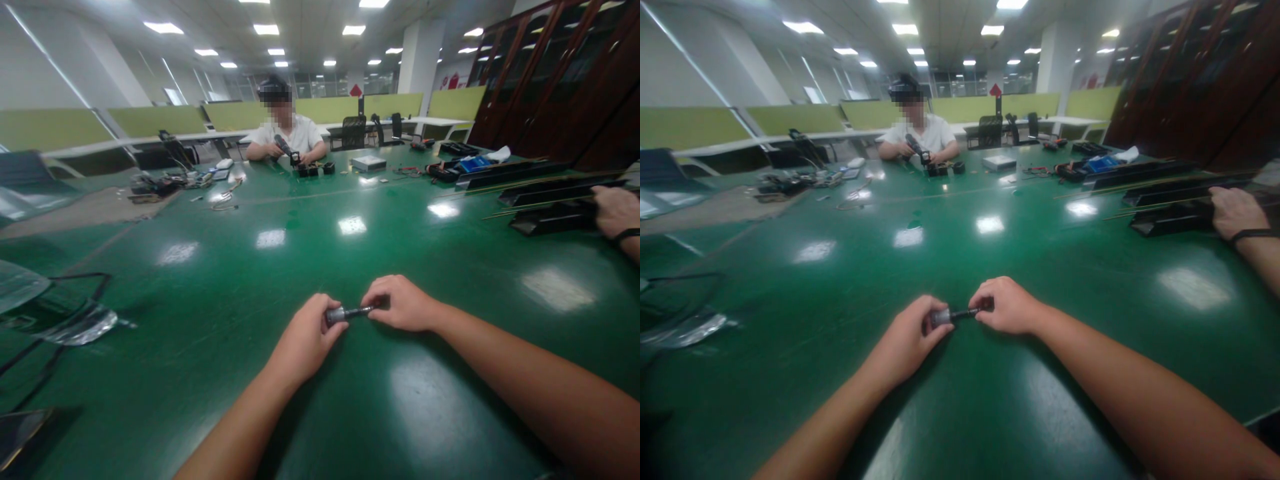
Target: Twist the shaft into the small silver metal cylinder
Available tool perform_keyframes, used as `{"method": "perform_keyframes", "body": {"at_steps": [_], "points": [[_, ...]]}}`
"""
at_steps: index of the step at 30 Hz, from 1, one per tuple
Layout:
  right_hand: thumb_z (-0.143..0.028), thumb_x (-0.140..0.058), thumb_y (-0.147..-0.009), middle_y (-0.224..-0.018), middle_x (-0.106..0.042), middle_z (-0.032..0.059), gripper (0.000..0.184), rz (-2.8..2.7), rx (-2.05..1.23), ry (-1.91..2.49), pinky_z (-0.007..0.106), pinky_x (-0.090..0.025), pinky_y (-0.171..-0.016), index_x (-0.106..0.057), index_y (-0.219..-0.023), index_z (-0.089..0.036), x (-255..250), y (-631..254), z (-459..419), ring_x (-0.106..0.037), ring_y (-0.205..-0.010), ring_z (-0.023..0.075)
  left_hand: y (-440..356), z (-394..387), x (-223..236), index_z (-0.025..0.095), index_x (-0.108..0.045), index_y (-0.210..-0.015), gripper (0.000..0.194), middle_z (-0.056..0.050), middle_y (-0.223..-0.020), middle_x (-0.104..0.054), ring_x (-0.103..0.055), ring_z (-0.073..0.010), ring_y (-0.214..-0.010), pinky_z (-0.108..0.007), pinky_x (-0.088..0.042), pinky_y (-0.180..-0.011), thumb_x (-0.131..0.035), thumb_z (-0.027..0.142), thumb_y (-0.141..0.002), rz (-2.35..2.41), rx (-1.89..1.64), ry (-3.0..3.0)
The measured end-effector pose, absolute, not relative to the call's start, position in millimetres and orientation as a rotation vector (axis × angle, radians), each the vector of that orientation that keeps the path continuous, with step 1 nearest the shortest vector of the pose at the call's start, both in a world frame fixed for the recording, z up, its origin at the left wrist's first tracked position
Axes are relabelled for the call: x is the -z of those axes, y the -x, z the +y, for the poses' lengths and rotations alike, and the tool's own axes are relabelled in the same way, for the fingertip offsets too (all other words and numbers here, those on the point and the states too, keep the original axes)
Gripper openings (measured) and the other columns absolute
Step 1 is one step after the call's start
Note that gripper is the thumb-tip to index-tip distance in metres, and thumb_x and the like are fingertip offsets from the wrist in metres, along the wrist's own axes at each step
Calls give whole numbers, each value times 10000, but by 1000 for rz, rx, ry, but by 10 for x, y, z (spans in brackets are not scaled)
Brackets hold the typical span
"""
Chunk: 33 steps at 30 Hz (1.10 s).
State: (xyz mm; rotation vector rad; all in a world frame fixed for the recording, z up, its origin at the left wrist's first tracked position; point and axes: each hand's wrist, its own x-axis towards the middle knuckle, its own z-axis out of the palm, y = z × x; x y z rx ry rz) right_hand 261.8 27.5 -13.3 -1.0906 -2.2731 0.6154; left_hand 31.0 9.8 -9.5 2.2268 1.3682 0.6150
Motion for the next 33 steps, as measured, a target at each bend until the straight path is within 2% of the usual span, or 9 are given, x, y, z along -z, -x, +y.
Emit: {"method": "perform_keyframes", "body": {"at_steps": [22,33], "points": [[-151,-692,-687,-789,-705,25,164,-2229,-741,1255,254,-481,-680,-742,-842,-166,120,-2855,376,-629,-709,146,-300,81,66,185,-587,-983,192,-4,-811,-568,-542,-174,-705,-279,-414,-642,-661,250,-818,1381,-574,-2218],[-217,-714,-730,-812,-709,29,170,-2220,-828,1176,267,-476,-700,-742,-890,-170,144,-2858,379,-627,-734,149,-303,88,80,193,-580,-969,174,3,-789,-562,-541,-167,-679,-270,-410,-626,-652,247,-820,1359,-601,-2241]]}}
